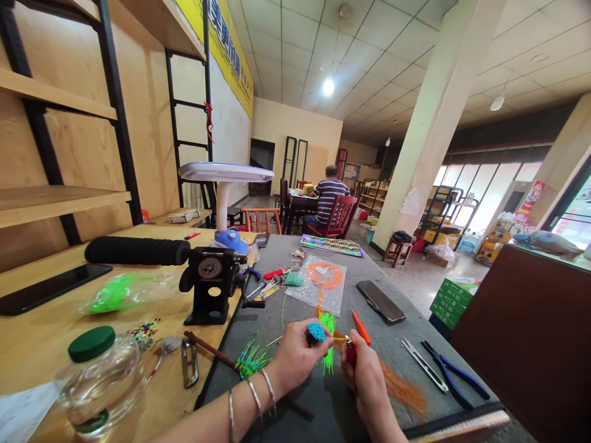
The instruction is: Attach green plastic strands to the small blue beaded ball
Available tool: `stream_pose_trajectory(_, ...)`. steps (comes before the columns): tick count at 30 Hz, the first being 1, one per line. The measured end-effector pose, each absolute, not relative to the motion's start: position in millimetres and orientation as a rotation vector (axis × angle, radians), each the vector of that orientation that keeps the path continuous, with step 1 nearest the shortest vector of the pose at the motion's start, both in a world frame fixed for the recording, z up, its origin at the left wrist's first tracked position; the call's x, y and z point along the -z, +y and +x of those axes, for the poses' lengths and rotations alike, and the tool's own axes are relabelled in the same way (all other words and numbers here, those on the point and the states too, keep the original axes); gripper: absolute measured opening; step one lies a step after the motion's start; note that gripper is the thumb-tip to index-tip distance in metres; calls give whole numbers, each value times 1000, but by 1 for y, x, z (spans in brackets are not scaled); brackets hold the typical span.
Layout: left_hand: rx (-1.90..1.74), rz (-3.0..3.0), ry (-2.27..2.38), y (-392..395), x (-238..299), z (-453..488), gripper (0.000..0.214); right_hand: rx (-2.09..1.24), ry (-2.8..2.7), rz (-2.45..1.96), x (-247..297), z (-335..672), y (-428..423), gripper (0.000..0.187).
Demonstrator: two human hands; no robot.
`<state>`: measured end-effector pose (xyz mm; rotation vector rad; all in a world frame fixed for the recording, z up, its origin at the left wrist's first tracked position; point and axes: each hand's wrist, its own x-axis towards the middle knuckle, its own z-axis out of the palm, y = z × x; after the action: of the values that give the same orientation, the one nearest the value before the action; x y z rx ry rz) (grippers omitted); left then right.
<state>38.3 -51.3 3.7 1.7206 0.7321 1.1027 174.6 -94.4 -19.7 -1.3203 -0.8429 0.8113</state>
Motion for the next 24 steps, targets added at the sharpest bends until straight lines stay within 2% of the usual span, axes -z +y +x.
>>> stream_pose_trajectory(4,-1048,1649,725,-51,-3,38,23,-799,-899,-1437,16,199,-98,58)
stream_pose_trajectory(10,-988,1537,736,-52,-2,38,26,-487,-1055,-1668,10,256,-100,65)
stream_pose_trajectory(15,-941,1496,765,-51,2,38,29,-42,-1374,-2123,11,292,-95,45)
stream_pose_trajectory(24,-885,1429,788,-53,3,37,32,248,-1600,-2320,36,306,-86,35)
